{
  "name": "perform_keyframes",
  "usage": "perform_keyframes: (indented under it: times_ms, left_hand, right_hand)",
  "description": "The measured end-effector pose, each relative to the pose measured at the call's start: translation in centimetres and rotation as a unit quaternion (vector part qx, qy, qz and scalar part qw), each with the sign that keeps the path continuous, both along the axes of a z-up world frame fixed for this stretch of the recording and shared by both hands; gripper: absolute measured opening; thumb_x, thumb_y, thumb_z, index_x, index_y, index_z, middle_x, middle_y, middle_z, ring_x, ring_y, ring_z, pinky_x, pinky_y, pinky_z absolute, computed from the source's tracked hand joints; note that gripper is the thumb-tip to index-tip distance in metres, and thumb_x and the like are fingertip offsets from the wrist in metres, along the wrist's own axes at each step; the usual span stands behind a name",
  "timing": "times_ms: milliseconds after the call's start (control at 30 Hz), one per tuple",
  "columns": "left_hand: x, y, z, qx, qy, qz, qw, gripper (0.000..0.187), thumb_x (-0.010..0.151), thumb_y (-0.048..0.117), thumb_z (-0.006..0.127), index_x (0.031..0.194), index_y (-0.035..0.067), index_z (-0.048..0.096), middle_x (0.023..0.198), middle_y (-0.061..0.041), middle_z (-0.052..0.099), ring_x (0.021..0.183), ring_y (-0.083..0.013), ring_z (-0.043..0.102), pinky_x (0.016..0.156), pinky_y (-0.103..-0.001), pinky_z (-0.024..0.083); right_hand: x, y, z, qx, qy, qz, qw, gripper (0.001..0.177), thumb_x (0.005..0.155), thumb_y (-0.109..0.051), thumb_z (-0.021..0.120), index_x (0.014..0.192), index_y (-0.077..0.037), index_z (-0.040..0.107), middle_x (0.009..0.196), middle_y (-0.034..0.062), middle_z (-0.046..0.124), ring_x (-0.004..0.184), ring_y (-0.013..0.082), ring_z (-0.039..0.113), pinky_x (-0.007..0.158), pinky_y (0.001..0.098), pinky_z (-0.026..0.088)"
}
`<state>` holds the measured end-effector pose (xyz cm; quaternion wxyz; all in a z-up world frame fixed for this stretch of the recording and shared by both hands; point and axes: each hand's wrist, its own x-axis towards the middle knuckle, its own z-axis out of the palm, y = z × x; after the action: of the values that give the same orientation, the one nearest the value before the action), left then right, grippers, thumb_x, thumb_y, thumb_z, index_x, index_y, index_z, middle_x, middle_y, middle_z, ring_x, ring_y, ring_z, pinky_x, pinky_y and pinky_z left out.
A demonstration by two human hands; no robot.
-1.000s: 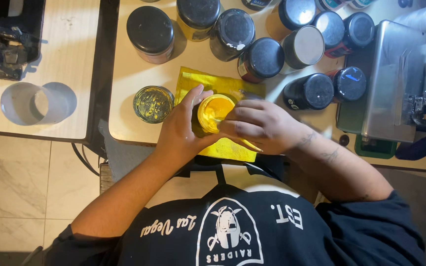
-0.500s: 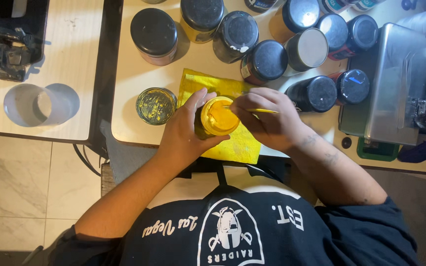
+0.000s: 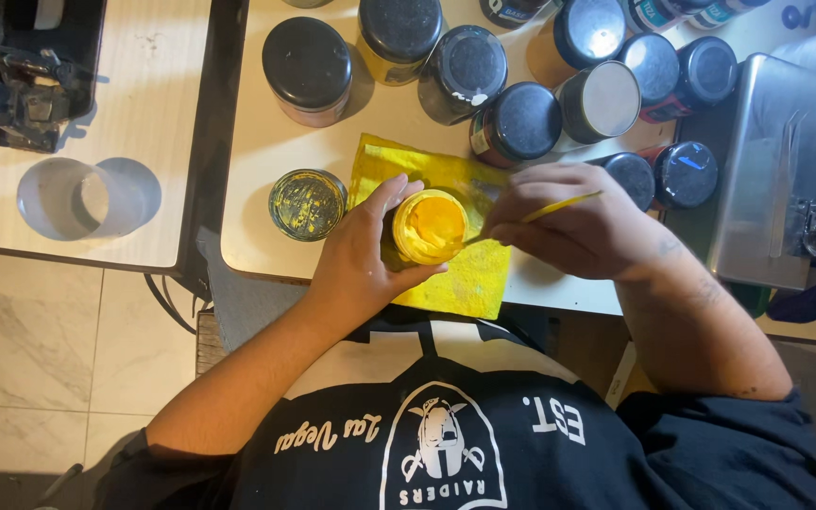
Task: The person stirs a light blue paste in a small container with a yellow stick, then adds water from a plastic cup and continues stirring. They close the blue container, open a yellow container, and stir the yellow paste with the same stick.
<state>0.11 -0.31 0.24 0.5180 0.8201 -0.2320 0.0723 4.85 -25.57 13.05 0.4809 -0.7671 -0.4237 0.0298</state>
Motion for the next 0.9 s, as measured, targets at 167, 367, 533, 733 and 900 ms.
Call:
perform_keyframes:
  times_ms: [167, 367, 533, 733, 900]
  left_hand:
    - [-0.1, -0.2, -0.3, 0.004, -0.02, 0.009, 1.0, 0.101, 0.083, 0.042, 0.1, 0.158, 0.003, 0.045, 0.144, -0.016, 0.07, 0.129, -0.0347, 0.072, 0.115, -0.048, 0.056]
    - [0.0, -0.2, -0.3, 0.005, -0.023, 0.016, 1.0, 0.1, 0.085, 0.046, 0.098, 0.159, 0.004, 0.046, 0.143, -0.016, 0.071, 0.128, -0.0341, 0.073, 0.114, -0.047, 0.057]
    - [0.0, 0.2, -0.3, -0.003, -0.015, 0.008, 1.0, 0.1, 0.084, 0.044, 0.098, 0.158, 0.003, 0.046, 0.142, -0.017, 0.071, 0.127, -0.0357, 0.073, 0.113, -0.048, 0.057]
    - [0.0, 0.2, 0.3, 0.008, 0.022, -0.002, 1.0, 0.1, 0.082, 0.038, 0.101, 0.158, 0.002, 0.046, 0.141, -0.021, 0.07, 0.128, -0.0394, 0.071, 0.114, -0.05, 0.055]
    - [0.1, -0.1, 0.9, 0.014, 0.047, -0.01, 0.999, 0.101, 0.081, 0.036, 0.102, 0.157, 0.003, 0.046, 0.141, -0.023, 0.07, 0.128, -0.0415, 0.071, 0.114, -0.053, 0.055]
  right_hand:
    - [-1.2, 1.6, -4.2, -0.005, -0.046, 0.065, 0.997, 0.004, 0.099, 0.003, 0.069, 0.099, 0.006, 0.068, 0.084, 0.0278, 0.067, 0.073, 0.0469, 0.072, 0.076, 0.0565, 0.062]
    - [-1.4, 1.3, -6.0, 0.05, -0.149, 0.022, 0.987, 0.007, 0.101, -0.001, 0.072, 0.102, 0.004, 0.076, 0.087, 0.0207, 0.069, 0.068, 0.0391, 0.07, 0.07, 0.0496, 0.061]
    - [-0.9, 0.1, -4.4, 0.047, -0.139, -0.027, 0.989, 0.003, 0.097, 0.001, 0.078, 0.095, 0.004, 0.078, 0.08, 0.0181, 0.069, 0.061, 0.0352, 0.069, 0.065, 0.0468, 0.06]
    - [0.1, 0.9, -1.8, -0.055, -0.145, 0.019, 0.988, 0.005, 0.1, 0.002, 0.071, 0.097, 0.003, 0.075, 0.082, 0.0213, 0.067, 0.069, 0.0418, 0.069, 0.068, 0.0512, 0.059]
    - [0.6, 2.1, -2.5, -0.133, -0.041, -0.046, 0.989, 0.009, 0.105, 0.0, 0.066, 0.098, 0.002, 0.072, 0.079, 0.0206, 0.067, 0.071, 0.0429, 0.074, 0.069, 0.0505, 0.061]
